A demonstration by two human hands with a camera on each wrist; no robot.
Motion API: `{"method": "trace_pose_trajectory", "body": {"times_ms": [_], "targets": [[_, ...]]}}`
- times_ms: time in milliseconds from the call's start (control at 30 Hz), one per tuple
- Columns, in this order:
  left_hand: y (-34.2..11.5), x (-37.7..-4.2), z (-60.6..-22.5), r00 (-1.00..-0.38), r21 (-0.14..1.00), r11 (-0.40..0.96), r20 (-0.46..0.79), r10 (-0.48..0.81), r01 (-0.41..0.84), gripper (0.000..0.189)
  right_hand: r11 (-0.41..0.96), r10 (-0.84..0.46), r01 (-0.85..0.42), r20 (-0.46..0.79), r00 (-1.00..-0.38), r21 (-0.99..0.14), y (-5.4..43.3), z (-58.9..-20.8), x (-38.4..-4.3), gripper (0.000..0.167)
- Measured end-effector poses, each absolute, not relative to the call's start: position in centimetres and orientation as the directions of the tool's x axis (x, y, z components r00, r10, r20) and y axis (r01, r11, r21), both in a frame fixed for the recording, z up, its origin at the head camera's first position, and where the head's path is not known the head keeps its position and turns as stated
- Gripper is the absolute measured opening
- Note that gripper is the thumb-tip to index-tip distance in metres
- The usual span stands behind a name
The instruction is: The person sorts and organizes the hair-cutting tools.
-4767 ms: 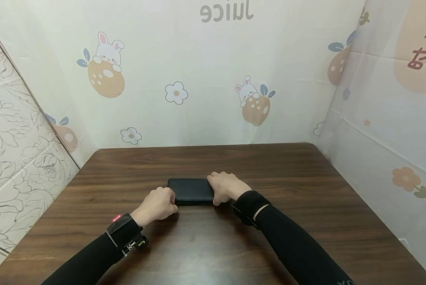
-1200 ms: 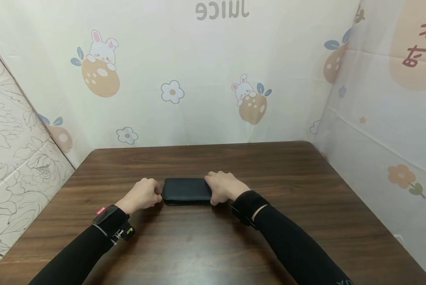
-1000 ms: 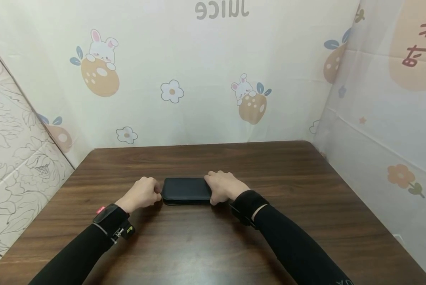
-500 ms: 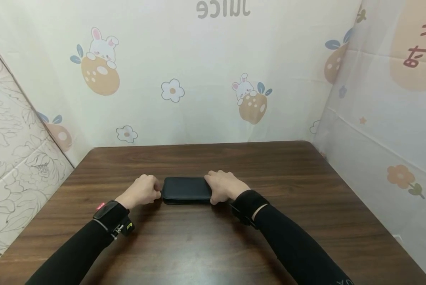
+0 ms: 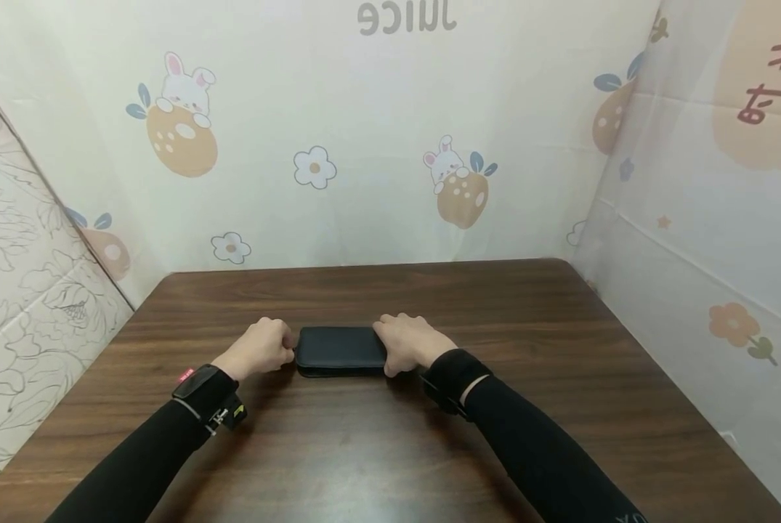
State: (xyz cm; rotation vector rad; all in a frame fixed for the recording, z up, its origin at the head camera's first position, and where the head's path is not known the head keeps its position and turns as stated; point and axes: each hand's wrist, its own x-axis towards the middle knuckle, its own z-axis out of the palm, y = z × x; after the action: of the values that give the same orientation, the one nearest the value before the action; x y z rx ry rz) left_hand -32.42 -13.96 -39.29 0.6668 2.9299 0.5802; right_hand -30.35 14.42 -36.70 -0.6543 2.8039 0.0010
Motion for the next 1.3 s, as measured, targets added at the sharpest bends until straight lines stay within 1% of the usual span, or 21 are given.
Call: {"method": "trace_pose_trajectory", "body": {"times_ms": [200, 233, 633, 733, 867, 1100, 1200, 1300], "targets": [[-14.1, -32.7, -39.2, -0.910, 0.381, 0.845, -0.025, 0.414, 0.375, 0.018, 0.900, -0.431, -0.434, -0.253, -0.866, -0.047, 14.4, -36.7, -30.5, 0.080], [-14.1, -32.7, -39.2, -0.909, 0.379, 0.846, -0.028, 0.415, 0.375, 0.017, 0.900, -0.432, -0.434, -0.252, -0.866, -0.049, 14.4, -36.8, -30.5, 0.079], [-14.3, -32.7, -39.2, -0.908, 0.415, 0.833, -0.039, 0.418, 0.366, 0.031, 0.901, -0.429, -0.430, -0.252, -0.868, -0.054, 14.4, -36.9, -30.4, 0.079], [-14.3, -32.8, -39.2, -0.910, 0.423, 0.832, -0.042, 0.413, 0.359, 0.031, 0.900, -0.432, -0.432, -0.246, -0.868, -0.057, 14.4, -36.9, -30.4, 0.080], [-14.2, -33.0, -39.3, -0.911, 0.413, 0.832, -0.018, 0.413, 0.369, 0.032, 0.901, -0.430, -0.431, -0.245, -0.869, -0.053, 14.4, -36.8, -30.4, 0.080], [-14.1, -33.3, -39.4, -0.909, 0.402, 0.833, -0.003, 0.416, 0.380, 0.043, 0.898, -0.437, -0.437, -0.242, -0.866, -0.057, 14.5, -36.7, -30.4, 0.080], [-14.0, -33.5, -39.5, -0.915, 0.402, 0.839, -0.006, 0.404, 0.368, 0.042, 0.896, -0.441, -0.439, -0.240, -0.865, -0.063, 14.5, -36.7, -30.4, 0.079], [-14.0, -33.5, -39.5, -0.921, 0.401, 0.845, -0.005, 0.389, 0.354, 0.032, 0.894, -0.445, -0.442, -0.244, -0.862, -0.068, 14.4, -36.8, -30.3, 0.079]]}}
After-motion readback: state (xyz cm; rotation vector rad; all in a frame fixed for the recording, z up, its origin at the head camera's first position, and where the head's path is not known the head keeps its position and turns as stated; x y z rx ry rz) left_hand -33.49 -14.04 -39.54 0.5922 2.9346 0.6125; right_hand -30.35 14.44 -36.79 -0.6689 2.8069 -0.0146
